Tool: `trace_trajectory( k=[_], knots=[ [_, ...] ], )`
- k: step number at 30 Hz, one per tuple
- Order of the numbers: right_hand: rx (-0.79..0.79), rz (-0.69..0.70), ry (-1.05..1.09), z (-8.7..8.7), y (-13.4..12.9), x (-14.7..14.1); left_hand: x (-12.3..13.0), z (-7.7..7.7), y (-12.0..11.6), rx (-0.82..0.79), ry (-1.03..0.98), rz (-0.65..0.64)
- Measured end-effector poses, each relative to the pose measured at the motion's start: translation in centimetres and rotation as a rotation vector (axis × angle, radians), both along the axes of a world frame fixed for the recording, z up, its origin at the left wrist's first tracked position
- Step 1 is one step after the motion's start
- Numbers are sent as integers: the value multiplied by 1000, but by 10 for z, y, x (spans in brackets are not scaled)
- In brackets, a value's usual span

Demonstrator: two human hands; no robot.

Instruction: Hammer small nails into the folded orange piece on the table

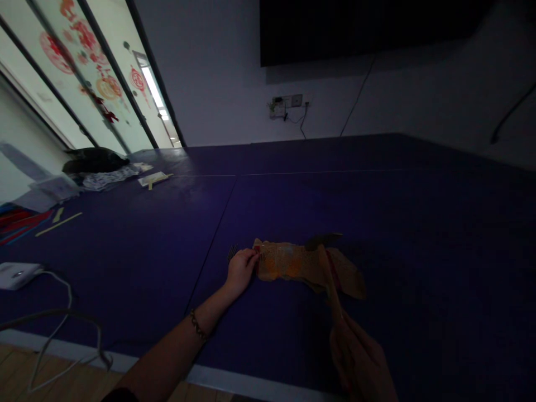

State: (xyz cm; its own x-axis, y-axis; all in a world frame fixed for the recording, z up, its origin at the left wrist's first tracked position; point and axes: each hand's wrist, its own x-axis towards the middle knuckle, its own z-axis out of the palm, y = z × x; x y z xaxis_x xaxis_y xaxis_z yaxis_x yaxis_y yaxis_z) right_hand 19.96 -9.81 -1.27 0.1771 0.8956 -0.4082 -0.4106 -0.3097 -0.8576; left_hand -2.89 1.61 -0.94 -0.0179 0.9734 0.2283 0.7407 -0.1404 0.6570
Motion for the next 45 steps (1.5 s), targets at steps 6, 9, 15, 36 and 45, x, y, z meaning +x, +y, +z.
trace_trajectory(
  k=[6,9,15,36,45],
  knots=[
    [-38,49,8,-5,2,6,-1,-2,0,9,40,-14],
    [-21,44,-2,-2,1,4,0,-2,0,13,54,-18],
    [5,22,-24,-1,0,2,1,-1,0,39,39,-27],
    [16,60,-59,-1,1,4,2,3,-3,43,59,-41],
    [15,55,-66,23,-11,-11,3,-2,-1,58,91,-46]
  ],
)
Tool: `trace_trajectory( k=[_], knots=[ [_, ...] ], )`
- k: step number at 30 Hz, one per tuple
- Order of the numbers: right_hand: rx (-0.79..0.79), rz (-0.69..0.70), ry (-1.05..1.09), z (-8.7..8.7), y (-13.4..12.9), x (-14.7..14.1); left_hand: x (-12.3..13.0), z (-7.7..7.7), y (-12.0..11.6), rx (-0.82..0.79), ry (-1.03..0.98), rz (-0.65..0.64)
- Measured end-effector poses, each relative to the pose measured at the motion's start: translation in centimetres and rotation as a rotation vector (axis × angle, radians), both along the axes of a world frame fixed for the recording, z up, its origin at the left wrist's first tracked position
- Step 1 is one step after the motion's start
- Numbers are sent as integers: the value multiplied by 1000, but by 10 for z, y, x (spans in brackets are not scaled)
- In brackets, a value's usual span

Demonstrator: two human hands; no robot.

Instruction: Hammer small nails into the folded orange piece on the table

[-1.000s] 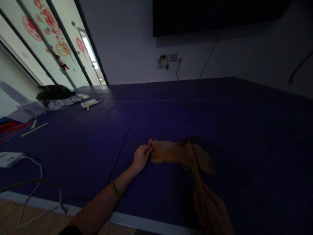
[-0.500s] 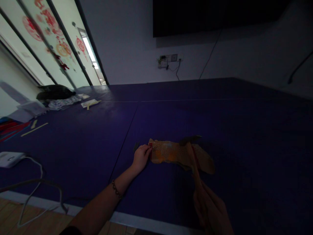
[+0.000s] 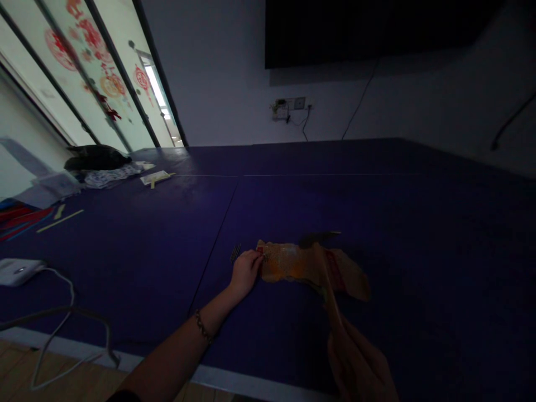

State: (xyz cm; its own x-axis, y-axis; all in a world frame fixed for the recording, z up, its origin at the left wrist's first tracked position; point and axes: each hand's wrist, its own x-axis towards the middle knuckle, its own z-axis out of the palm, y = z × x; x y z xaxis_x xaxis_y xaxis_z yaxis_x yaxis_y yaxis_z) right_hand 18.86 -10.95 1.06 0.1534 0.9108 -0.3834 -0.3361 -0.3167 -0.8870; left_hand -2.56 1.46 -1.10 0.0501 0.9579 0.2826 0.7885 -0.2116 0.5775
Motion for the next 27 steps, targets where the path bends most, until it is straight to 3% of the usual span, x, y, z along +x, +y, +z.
trace_trajectory(
  k=[5,9,13,22,27],
  knots=[
    [-8,149,-85,38,-2,-36,1,0,0,12,0,1],
    [-20,343,-191,55,9,-57,3,1,-1,-5,-21,3],
    [-2,408,-256,56,12,-62,6,3,-1,-18,-25,13],
    [70,376,-297,41,8,-50,6,5,-1,-8,17,-10],
    [42,402,-278,48,12,-56,5,1,-1,-3,8,-30]
  ],
)
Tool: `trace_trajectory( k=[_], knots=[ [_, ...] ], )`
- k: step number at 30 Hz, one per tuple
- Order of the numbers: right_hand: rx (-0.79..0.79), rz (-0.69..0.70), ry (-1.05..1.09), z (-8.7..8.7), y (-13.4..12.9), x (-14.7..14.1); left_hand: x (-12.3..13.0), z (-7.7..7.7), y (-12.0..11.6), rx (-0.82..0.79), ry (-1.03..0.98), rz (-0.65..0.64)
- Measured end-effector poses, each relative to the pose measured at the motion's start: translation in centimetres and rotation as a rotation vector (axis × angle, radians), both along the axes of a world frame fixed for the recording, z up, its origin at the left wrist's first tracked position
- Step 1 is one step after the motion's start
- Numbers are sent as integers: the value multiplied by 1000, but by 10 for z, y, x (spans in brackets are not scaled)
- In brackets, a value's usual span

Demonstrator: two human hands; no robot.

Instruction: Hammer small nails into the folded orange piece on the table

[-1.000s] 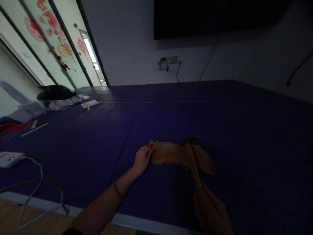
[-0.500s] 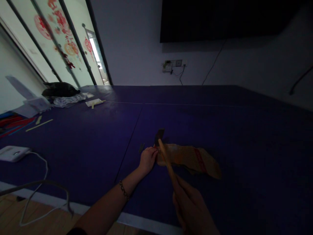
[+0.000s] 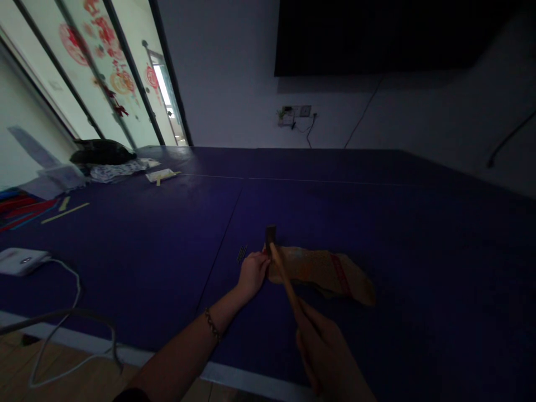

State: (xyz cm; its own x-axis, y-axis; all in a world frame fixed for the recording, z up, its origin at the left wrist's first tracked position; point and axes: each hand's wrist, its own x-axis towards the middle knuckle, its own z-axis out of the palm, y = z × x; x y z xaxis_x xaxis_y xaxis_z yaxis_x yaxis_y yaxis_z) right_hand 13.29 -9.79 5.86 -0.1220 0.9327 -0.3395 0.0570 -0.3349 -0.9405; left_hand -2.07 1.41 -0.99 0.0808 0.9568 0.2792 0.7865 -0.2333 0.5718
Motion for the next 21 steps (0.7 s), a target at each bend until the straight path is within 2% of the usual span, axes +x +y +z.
trace_trajectory(
  k=[4,11,16,21],
  knots=[
    [-17,-9,-19,10,-1,-5,-1,-1,0,0,1,17],
    [-43,100,-42,7,3,-6,-2,-2,1,7,-29,-4],
    [-17,28,-23,13,0,-7,-2,0,0,7,-49,1],
    [-32,65,-39,13,2,-9,-1,0,-1,7,-78,-9]
  ],
)
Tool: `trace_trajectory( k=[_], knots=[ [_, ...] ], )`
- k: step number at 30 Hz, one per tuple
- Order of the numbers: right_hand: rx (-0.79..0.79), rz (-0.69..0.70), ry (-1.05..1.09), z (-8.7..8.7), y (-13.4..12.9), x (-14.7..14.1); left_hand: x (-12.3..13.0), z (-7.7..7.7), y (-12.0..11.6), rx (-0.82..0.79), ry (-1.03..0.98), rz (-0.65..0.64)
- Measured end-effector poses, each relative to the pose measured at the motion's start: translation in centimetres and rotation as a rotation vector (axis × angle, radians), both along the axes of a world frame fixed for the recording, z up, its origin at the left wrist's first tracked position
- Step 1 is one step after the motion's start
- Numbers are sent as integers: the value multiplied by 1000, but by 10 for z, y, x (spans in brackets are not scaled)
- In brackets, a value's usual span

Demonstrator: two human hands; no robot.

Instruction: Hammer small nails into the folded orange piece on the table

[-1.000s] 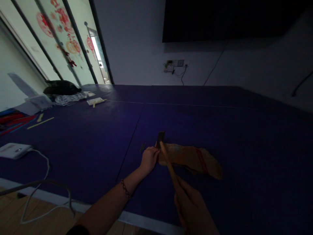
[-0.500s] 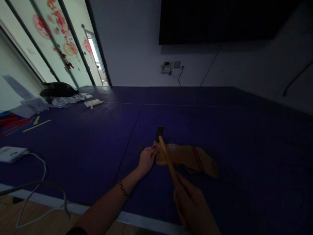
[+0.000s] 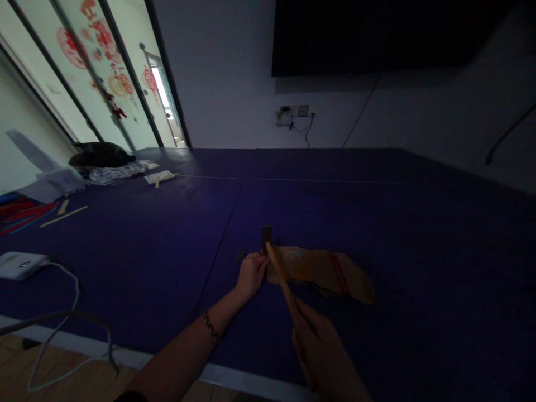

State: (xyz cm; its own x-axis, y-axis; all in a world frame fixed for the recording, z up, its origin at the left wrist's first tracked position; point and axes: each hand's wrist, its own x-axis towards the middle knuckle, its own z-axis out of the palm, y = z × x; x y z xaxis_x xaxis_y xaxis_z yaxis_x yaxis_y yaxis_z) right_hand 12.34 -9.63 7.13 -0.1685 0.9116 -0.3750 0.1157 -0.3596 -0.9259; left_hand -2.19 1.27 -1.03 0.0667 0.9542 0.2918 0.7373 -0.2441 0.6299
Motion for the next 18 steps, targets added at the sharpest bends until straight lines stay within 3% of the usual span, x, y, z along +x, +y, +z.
trace_trajectory(
  k=[9,14,18],
  knots=[
    [5,7,6,-6,0,-1,-1,-4,2,-6,-5,7],
    [-58,-126,53,-7,-3,-1,0,-5,3,-7,-9,18],
    [2,-130,69,-2,-7,5,0,-4,2,-12,-12,44]
  ],
)
